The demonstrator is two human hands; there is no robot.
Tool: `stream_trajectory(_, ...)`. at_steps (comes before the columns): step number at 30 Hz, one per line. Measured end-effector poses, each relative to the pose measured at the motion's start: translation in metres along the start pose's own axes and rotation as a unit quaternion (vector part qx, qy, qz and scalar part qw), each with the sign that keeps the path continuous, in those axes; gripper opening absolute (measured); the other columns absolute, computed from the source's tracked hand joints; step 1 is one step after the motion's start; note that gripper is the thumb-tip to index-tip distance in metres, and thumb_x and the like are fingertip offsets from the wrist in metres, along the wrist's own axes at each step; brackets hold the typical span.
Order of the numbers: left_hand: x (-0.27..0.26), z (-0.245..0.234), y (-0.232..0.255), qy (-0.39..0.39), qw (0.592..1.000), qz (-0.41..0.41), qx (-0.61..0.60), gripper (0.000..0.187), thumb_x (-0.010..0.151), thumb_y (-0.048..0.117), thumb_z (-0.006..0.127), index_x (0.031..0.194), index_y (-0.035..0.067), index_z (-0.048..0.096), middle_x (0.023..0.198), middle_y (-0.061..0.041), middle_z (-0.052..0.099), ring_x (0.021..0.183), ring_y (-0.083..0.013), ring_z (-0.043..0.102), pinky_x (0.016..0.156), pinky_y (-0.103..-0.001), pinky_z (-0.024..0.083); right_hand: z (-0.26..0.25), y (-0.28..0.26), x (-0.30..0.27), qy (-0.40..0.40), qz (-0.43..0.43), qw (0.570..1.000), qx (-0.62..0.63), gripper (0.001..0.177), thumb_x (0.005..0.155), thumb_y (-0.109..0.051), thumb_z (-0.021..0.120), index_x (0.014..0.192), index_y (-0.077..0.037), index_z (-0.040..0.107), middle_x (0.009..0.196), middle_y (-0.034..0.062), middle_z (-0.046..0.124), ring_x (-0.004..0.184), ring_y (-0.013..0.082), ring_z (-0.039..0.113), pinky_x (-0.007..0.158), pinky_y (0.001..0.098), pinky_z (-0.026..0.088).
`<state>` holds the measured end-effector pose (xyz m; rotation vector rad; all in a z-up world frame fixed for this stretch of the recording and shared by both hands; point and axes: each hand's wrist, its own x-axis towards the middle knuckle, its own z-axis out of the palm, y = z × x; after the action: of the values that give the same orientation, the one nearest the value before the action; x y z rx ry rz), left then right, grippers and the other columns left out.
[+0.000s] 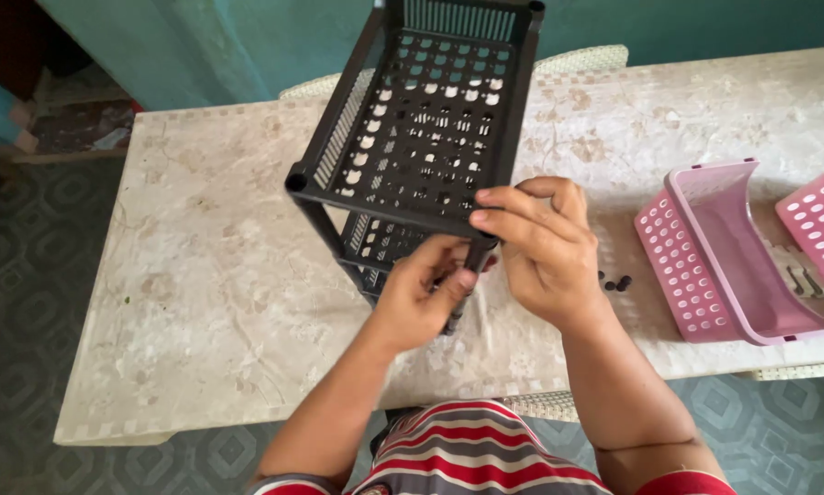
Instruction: The person assembles a black plastic storage rack by inserting vertical rods into corner holes and securing them with small black caps. The person then attaches white plastic clips to the sides of pink plastic baskets.
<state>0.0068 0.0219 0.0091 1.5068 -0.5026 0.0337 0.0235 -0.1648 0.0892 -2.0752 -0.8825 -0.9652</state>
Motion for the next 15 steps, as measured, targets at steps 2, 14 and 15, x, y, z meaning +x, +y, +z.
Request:
stream_trajectory(2, 0.005, -0.003, 0.004, -0.018, 1.000, -0.016, 0.003, 0.025, 0.101, 0.005, 0.069, 0.126, 0.000, 0.070, 0.106, -0.006, 0.079, 0.089, -0.0046, 0.067, 0.079, -0.023, 0.056, 0.002, 0.000, -0.001, 0.004, 0.008, 1.000, 0.021, 0.048, 0.078, 0.019, 0.063, 0.115, -0.010, 0.070, 0.125, 0.0070, 0.072, 0.106, 0.0308, 0.063, 0.094, 0.0372, 0.052)
stream_trajectory(14, -0.020, 0.000, 0.018, 0.153, 0.966, 0.104, 0.179, 0.029, 0.089, 0.006, 0.082, 0.115, 0.001, 0.071, 0.107, -0.012, 0.074, 0.097, -0.0165, 0.073, 0.084, -0.028, 0.058, 0.013, 0.012, -0.048, 0.035, 0.050, 0.980, 0.187, 0.048, 0.093, 0.013, 0.060, 0.136, -0.001, 0.045, 0.148, 0.0259, 0.046, 0.127, 0.0380, 0.054, 0.106, 0.0438, 0.049)
stream_trajectory(15, -0.028, -0.005, 0.014, 0.176, 0.958, 0.119, 0.195, 0.027, 0.090, 0.006, 0.082, 0.114, 0.001, 0.070, 0.106, -0.011, 0.073, 0.094, -0.0178, 0.072, 0.083, -0.029, 0.057, 0.018, 0.012, -0.063, 0.052, 0.066, 0.970, 0.229, 0.050, 0.096, 0.009, 0.061, 0.141, -0.001, 0.039, 0.154, 0.0258, 0.041, 0.132, 0.0347, 0.050, 0.108, 0.0416, 0.046)
